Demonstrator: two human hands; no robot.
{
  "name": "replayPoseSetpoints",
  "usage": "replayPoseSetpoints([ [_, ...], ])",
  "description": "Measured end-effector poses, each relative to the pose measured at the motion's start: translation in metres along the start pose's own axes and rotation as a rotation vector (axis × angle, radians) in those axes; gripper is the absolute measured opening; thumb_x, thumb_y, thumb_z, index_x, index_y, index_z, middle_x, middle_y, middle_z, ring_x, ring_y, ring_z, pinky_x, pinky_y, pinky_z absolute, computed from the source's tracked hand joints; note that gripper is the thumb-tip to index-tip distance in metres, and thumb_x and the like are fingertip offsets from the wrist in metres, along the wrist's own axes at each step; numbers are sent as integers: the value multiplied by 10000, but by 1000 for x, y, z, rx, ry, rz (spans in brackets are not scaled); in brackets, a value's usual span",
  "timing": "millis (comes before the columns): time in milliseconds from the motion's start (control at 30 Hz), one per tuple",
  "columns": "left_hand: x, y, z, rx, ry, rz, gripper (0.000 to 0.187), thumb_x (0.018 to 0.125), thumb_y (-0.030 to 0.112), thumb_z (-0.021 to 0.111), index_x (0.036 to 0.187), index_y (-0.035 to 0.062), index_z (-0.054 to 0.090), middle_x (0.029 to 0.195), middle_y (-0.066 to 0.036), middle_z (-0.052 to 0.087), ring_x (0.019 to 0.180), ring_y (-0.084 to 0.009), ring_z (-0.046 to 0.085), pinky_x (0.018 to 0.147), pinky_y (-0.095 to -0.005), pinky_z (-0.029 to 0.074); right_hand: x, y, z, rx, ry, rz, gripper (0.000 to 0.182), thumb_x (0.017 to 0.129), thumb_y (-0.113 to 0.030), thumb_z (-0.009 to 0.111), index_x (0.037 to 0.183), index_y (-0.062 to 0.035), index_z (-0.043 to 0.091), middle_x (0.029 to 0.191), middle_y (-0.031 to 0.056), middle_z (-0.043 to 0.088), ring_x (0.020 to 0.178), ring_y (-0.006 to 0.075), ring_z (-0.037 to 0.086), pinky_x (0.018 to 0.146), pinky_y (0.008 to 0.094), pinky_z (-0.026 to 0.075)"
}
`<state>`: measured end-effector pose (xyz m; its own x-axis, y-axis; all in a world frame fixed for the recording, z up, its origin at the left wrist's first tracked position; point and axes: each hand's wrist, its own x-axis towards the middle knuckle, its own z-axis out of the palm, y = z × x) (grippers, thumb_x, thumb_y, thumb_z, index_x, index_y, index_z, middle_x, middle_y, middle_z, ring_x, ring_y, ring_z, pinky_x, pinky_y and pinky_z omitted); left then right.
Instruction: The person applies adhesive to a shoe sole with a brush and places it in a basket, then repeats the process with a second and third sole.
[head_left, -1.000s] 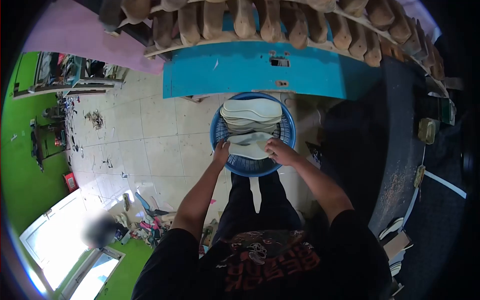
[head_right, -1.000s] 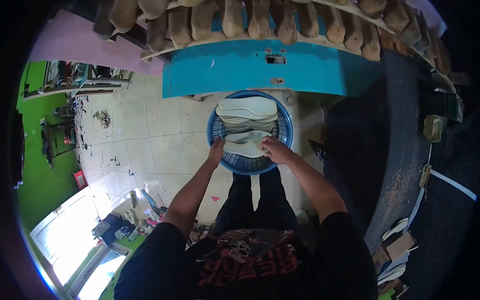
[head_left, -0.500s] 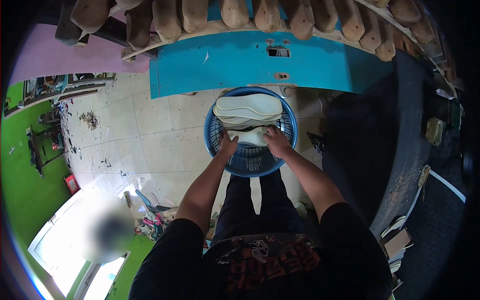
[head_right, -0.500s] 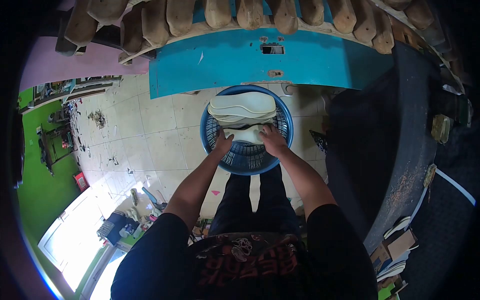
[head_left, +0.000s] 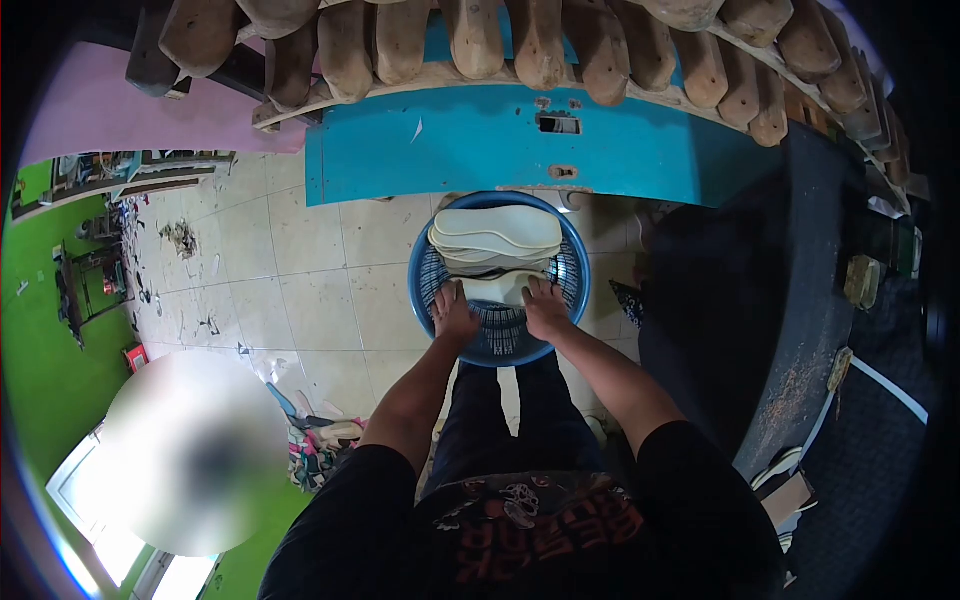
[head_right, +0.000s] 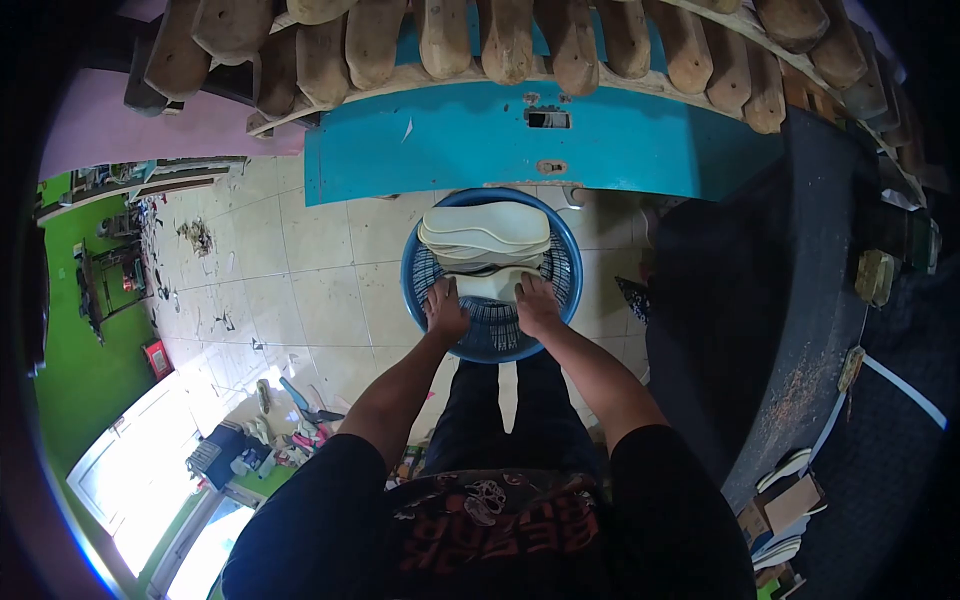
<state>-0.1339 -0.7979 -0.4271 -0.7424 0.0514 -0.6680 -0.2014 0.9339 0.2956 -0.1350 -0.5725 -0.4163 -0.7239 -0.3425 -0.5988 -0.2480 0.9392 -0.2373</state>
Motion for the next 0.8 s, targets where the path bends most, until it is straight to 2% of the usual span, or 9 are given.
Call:
replayPoseSetpoints([
  [67,-2,-6,4,14,33,51,919,791,202,673,1569,51,208,1522,-171,305,1451,-397,254,1155,-582,252,-3,2,8,12,-72,16,685,784,-216,672,1412,-10,493,1541,193,332,1399,340,348,1090,512,336],
  [167,-8,-1,-5,-112,-127,45,907,806,186,664,1572,56,197,1540,-163,287,1455,-368,267,1155,-611,241,-13,-5,6,-1,-214,41,929,786,-234,679,1561,11,228,1649,214,88,1415,349,336,1091,528,341],
  [333,8,11,-10,16,-248,-62,981,820,290,674,1598,73,119,1571,-148,254,1480,-339,238,1175,-646,182,-5,-6,-6,119,-281,91,946,796,-234,681,1575,-1,199,1661,203,32,1445,358,295,1146,572,288],
  [433,23,16,-10,36,-312,-107,1008,823,353,670,1601,56,102,1607,-147,214,1493,-331,214,1190,-616,172,-7,-3,3,26,-278,64,921,813,-220,659,1581,-17,193,1669,185,36,1445,346,292,1138,574,288],
  [533,22,26,-21,52,-351,-162,980,848,382,644,1597,42,112,1627,-144,196,1499,-328,203,1200,-593,163,-3,-9,-6,8,-197,80,798,836,-213,623,1545,-22,310,1659,177,105,1442,335,298,1138,576,277],
  [600,22,31,-26,83,-376,-180,963,861,400,628,1595,37,120,1634,-143,190,1500,-326,199,1204,-581,159,-3,-12,-13,16,-242,72,642,855,-221,596,1455,-37,465,1623,182,213,1438,329,302,1136,574,270],
  [633,19,31,-24,104,-381,-183,953,870,415,617,1595,39,126,1634,-142,193,1501,-325,198,1203,-576,160,-7,-13,-12,58,-118,66,536,851,-233,607,1353,-53,565,1571,170,314,1432,335,314,1125,579,292],
  [733,10,27,-20,119,-405,-176,920,879,438,610,1581,26,181,1640,-127,195,1506,-329,186,1199,-573,167,-18,-10,-4,60,-109,79,628,805,-284,685,1382,-77,548,1556,172,345,1393,349,368,1052,550,374],
  [800,0,24,-18,30,-309,-137,826,897,387,605,1570,58,256,1642,-107,195,1508,-334,174,1198,-576,170,-24,-3,4,41,-102,51,609,807,-276,682,1370,-83,555,1547,168,357,1377,349,384,1049,557,377],
])
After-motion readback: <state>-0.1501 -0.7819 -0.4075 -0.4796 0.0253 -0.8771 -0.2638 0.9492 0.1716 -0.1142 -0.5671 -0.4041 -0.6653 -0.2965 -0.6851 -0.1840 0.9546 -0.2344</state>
